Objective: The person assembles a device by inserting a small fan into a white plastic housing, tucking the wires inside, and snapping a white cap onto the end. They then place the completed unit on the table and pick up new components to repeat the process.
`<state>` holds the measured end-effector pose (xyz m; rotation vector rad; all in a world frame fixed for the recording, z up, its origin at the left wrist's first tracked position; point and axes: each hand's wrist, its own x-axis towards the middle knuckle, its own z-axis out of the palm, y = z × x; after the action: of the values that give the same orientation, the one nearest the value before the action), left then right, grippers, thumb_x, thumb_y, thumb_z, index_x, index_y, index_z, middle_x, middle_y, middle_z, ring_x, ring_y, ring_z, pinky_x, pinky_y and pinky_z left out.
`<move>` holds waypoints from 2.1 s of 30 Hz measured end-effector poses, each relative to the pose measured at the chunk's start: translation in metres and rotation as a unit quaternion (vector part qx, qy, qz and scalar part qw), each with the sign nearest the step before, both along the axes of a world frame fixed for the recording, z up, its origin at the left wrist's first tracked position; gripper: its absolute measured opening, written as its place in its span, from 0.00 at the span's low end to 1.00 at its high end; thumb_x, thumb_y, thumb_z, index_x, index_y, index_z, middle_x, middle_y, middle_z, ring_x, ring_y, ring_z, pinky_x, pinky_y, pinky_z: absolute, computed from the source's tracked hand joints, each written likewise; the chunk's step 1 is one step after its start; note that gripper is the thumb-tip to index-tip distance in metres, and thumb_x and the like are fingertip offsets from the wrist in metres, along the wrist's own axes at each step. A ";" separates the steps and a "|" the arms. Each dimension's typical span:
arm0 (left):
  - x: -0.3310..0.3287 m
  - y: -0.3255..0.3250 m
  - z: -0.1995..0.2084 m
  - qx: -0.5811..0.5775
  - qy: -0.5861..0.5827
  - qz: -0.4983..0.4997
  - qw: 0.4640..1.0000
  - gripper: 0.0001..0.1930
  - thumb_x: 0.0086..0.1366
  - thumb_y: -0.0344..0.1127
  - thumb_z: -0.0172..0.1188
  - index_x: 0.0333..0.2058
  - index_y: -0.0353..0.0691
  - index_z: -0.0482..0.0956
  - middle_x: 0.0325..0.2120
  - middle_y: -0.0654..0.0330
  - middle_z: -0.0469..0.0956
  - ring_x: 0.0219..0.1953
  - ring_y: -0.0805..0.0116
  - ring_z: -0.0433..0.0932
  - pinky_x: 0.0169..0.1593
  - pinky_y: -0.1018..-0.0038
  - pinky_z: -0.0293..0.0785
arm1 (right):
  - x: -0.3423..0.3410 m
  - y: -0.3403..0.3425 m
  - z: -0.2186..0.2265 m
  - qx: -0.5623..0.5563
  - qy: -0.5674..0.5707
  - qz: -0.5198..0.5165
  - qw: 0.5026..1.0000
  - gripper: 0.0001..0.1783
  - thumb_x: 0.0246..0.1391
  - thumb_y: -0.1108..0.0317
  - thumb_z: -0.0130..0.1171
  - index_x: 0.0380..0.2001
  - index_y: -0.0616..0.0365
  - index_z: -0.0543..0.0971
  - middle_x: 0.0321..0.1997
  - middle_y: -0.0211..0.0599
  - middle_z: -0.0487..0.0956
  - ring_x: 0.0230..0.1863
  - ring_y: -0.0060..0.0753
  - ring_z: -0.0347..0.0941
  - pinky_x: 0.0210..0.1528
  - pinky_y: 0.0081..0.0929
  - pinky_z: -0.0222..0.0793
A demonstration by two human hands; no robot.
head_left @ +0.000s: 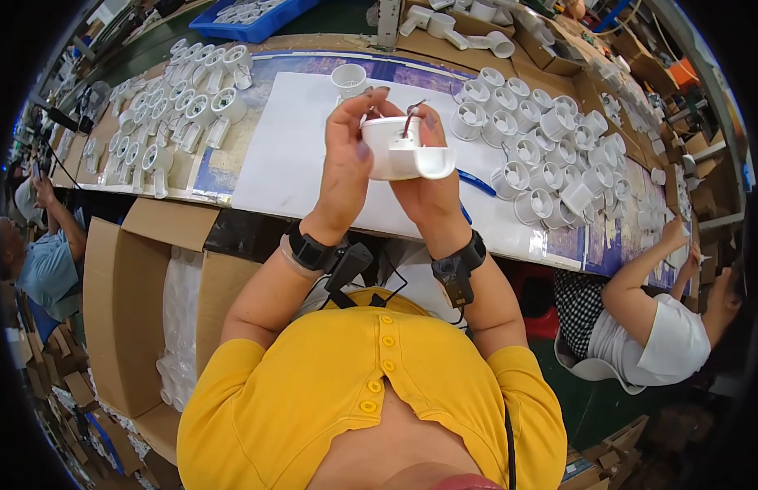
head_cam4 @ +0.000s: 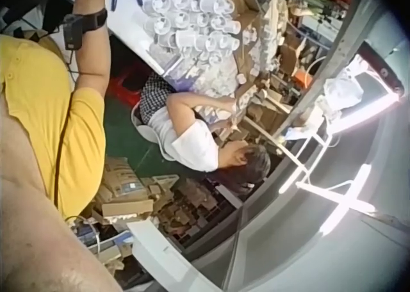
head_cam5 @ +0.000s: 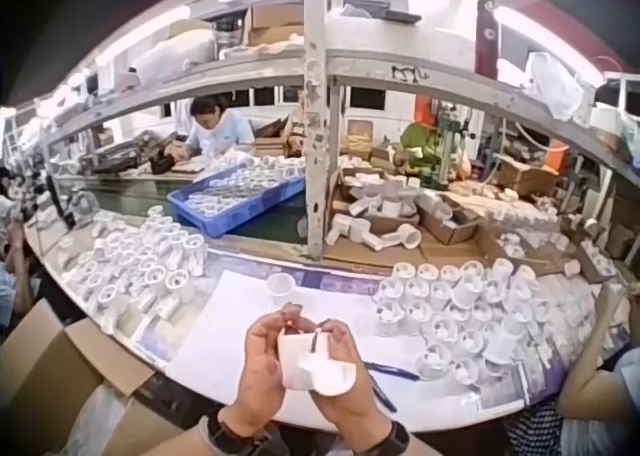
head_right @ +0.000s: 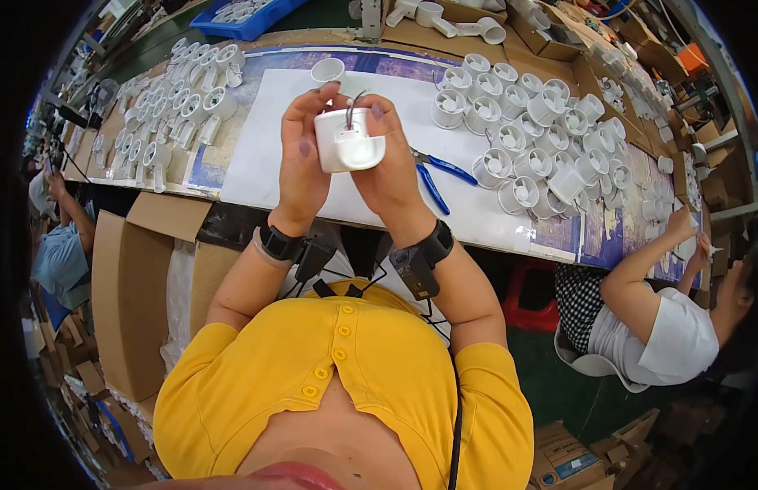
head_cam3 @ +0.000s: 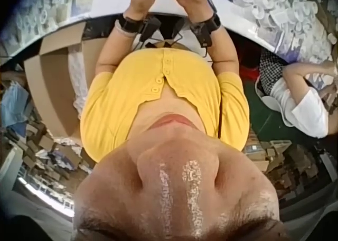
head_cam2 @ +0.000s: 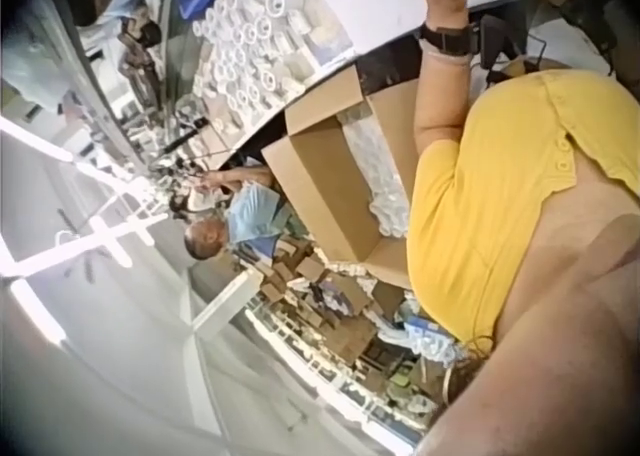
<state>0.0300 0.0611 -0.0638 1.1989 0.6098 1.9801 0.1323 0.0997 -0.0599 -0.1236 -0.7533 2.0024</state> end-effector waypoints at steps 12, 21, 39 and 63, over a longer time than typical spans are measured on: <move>0.000 0.002 -0.007 0.007 0.043 0.040 0.998 0.14 0.70 0.40 0.45 0.49 0.38 0.67 0.60 0.52 0.60 0.60 0.63 0.63 0.64 0.66 0.58 | -0.018 -0.009 -0.006 0.048 -0.021 -0.087 0.995 0.11 0.65 0.56 0.47 0.43 0.49 0.70 0.50 0.32 0.73 0.53 0.30 0.70 0.56 0.32 0.68; -0.007 0.002 -0.010 0.004 0.190 0.085 0.978 0.30 0.59 0.31 0.63 0.57 0.41 0.59 0.60 0.53 0.60 0.57 0.61 0.67 0.62 0.66 0.61 | -0.006 0.021 -0.002 -0.045 -0.031 -0.014 0.998 0.13 0.65 0.57 0.45 0.44 0.52 0.72 0.47 0.32 0.74 0.52 0.28 0.70 0.56 0.31 0.66; -0.036 -0.024 0.026 0.008 0.195 0.083 0.977 0.26 0.57 0.32 0.61 0.54 0.38 0.65 0.52 0.55 0.70 0.52 0.59 0.69 0.55 0.66 0.68 | 0.030 0.025 0.033 0.581 -0.401 -0.208 0.677 0.41 0.40 0.60 0.72 0.58 0.57 0.66 0.59 0.39 0.68 0.60 0.36 0.65 0.59 0.40 0.63; -0.039 -0.003 0.017 0.072 0.182 0.304 0.932 0.13 0.70 0.37 0.43 0.45 0.35 0.70 0.41 0.56 0.72 0.42 0.69 0.71 0.47 0.75 0.68 | -0.025 -0.004 0.022 0.515 -0.348 -0.234 0.747 0.27 0.63 0.59 0.49 0.61 0.58 0.58 0.59 0.42 0.64 0.57 0.33 0.62 0.60 0.28 0.58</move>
<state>-0.0089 0.0581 -0.0468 1.6310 1.1518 2.3482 0.1077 0.0956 -0.0384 -0.3656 -1.9815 0.7951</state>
